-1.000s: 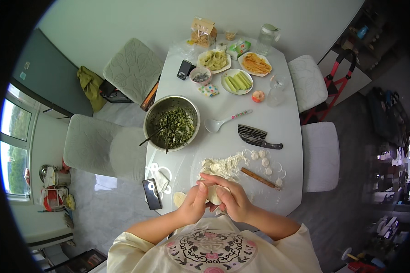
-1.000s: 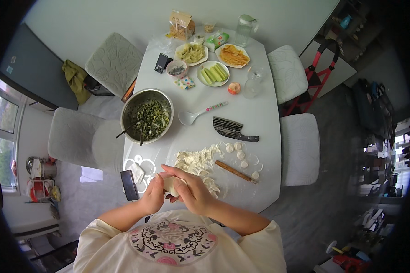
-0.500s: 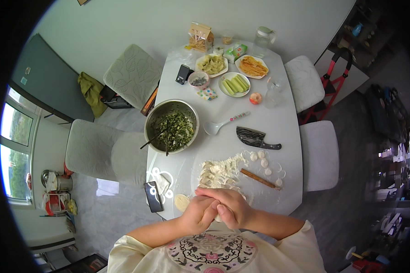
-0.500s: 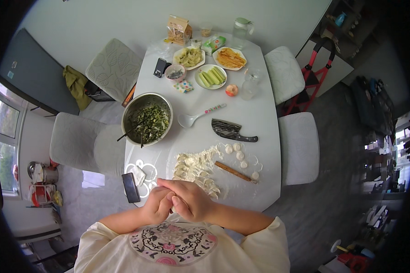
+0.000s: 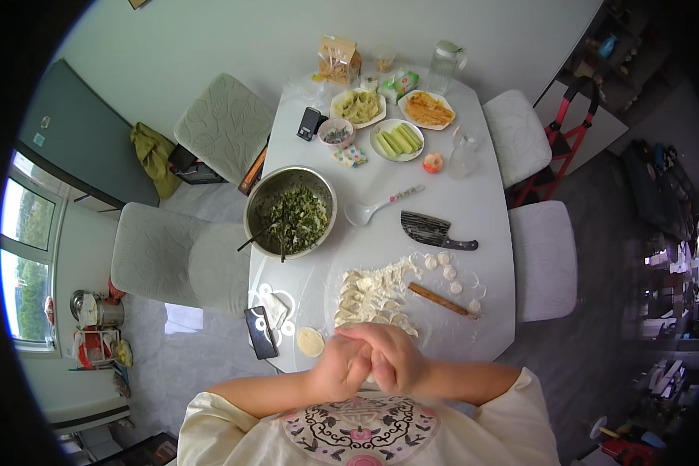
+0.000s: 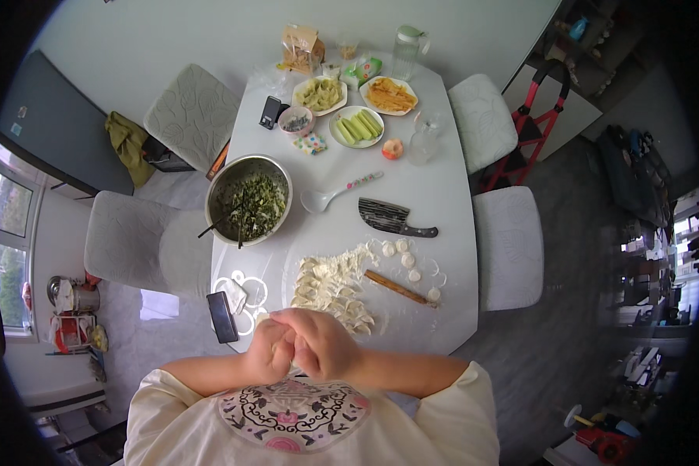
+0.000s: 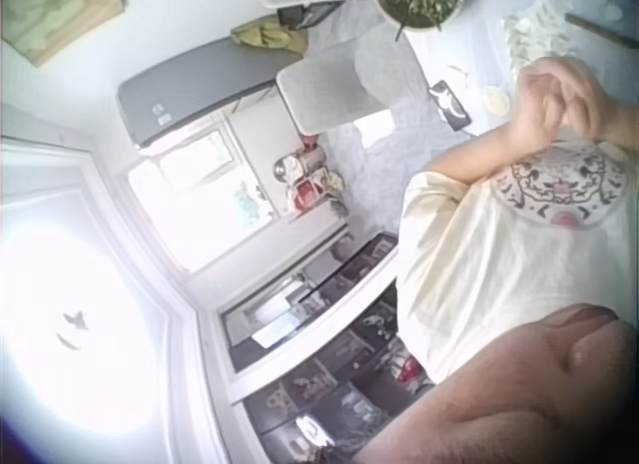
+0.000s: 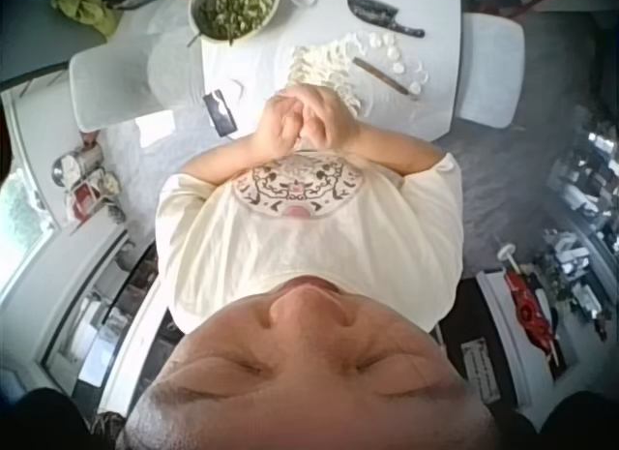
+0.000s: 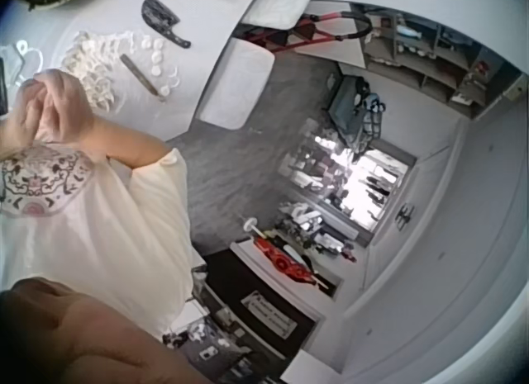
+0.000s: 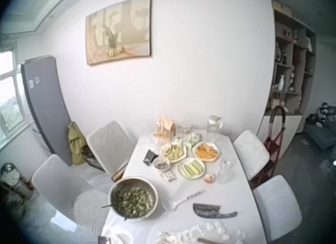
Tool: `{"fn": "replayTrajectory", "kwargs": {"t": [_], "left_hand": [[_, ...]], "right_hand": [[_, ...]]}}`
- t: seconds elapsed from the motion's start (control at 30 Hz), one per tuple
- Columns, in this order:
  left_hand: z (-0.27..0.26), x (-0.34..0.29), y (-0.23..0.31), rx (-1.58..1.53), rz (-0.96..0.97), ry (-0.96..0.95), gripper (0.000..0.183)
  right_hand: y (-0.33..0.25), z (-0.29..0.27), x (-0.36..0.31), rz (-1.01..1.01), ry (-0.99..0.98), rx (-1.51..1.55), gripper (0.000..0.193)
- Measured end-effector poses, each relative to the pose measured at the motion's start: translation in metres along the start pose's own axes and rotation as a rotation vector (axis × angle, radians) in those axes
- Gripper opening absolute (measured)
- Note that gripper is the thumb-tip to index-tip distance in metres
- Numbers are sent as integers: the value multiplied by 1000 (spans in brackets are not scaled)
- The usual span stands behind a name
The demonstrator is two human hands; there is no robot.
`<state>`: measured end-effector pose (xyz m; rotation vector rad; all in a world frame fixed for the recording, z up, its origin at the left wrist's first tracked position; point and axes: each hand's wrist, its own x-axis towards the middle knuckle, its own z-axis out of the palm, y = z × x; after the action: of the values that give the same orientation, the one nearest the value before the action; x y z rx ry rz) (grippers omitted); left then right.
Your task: The person repeatedly scoops green vegetable filling into round dough wrappers and folds them into dumplings. The finished dumplings are placed on the table next to the work area.
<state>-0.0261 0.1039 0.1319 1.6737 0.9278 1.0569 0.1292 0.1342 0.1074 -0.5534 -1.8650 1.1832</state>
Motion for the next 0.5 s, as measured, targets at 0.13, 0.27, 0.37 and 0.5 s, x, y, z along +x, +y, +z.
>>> {"fn": "replayTrajectory", "kwargs": {"t": [0.13,0.27,0.37,0.5], "left_hand": [[-14,8,1,-404,-509,-160,58],[-17,-6,-9,-778,-665,-137,80],[-10,-14,-7,-836,-688,-77,81],[-7,-22,5,-828,-593,-79,43]], "right_hand": [[-9,-20,15,442,-116,488,59],[-10,-28,10,325,53,421,64],[-16,-22,-3,40,268,-53,32],[-28,-16,-21,-90,308,-429,18]]}}
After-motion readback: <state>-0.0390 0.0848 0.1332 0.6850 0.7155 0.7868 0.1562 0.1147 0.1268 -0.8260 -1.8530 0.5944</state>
